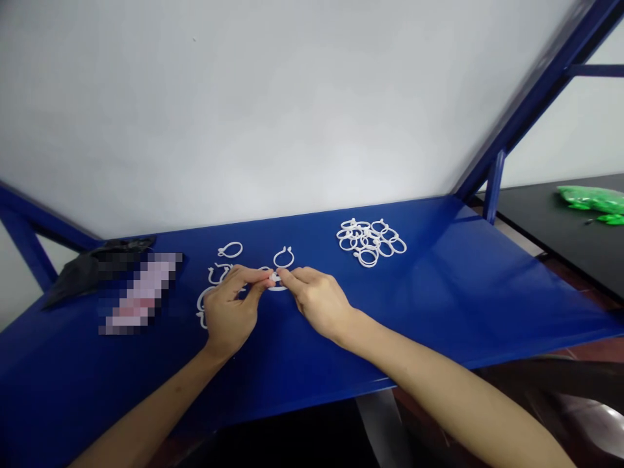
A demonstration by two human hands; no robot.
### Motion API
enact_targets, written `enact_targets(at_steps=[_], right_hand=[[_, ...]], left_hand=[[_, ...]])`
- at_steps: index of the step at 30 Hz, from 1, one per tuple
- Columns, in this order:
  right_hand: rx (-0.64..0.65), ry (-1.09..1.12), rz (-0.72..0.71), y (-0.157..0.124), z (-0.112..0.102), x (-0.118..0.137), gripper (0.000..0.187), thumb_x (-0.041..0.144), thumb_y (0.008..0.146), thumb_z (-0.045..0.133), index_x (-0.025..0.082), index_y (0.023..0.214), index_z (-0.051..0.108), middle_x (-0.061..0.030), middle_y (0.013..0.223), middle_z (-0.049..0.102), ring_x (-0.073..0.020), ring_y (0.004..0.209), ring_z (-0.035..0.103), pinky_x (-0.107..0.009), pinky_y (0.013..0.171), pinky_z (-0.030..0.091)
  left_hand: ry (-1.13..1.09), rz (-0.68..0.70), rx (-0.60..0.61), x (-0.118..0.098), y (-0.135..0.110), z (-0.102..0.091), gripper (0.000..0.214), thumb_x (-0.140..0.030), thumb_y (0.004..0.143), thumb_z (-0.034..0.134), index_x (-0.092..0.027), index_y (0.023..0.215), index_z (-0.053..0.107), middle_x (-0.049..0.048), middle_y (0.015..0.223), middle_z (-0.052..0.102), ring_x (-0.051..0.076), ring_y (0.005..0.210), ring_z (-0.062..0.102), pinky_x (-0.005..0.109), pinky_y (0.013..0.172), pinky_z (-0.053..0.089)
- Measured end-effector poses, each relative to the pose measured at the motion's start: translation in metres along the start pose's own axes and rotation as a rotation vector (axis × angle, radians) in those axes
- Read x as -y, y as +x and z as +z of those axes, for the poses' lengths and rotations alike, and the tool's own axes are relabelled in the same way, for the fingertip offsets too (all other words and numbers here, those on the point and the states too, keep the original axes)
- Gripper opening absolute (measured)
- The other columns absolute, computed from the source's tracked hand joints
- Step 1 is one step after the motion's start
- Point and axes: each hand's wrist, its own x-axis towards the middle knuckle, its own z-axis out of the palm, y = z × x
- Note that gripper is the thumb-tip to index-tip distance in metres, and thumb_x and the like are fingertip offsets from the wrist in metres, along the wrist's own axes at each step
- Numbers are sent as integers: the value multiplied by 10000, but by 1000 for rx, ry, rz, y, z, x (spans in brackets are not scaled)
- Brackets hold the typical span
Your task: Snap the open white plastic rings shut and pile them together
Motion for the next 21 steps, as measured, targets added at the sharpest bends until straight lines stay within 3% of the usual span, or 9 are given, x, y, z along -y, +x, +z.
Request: enact_targets(at_steps=[7,15,18,21], right_hand=[[151,-124,-5,0,-4,5,389,75,979,440,151,1345,548,-79,942,691,-177,810,603,-274,677,489],[147,-260,-139,12,-13,-1,275,105,1000,446,117,1203,630,-95,938,682,-197,808,600,-311,693,513],[73,-270,-42,22,-28,-13,269,111,988,477,183,1182,650,-90,986,673,-199,860,612,-316,735,526],[-105,-303,223,22,-48,-37,301,114,964,489,223,1182,666,-91,1021,671,-209,875,626,-322,746,527]], left_hand=[[16,149,-18,0,-3,4,135,-100,905,659,-210,833,692,-23,722,720,137,699,636,277,688,513],[82,240,50,10,1,6,60,-170,939,638,-212,945,681,-11,791,719,144,747,627,279,726,523],[210,207,143,22,5,9,227,-284,964,609,-213,1176,645,39,965,738,203,894,639,353,829,539],[404,168,279,35,4,14,396,-366,966,583,-202,1326,583,109,1212,692,288,1096,594,463,935,510]])
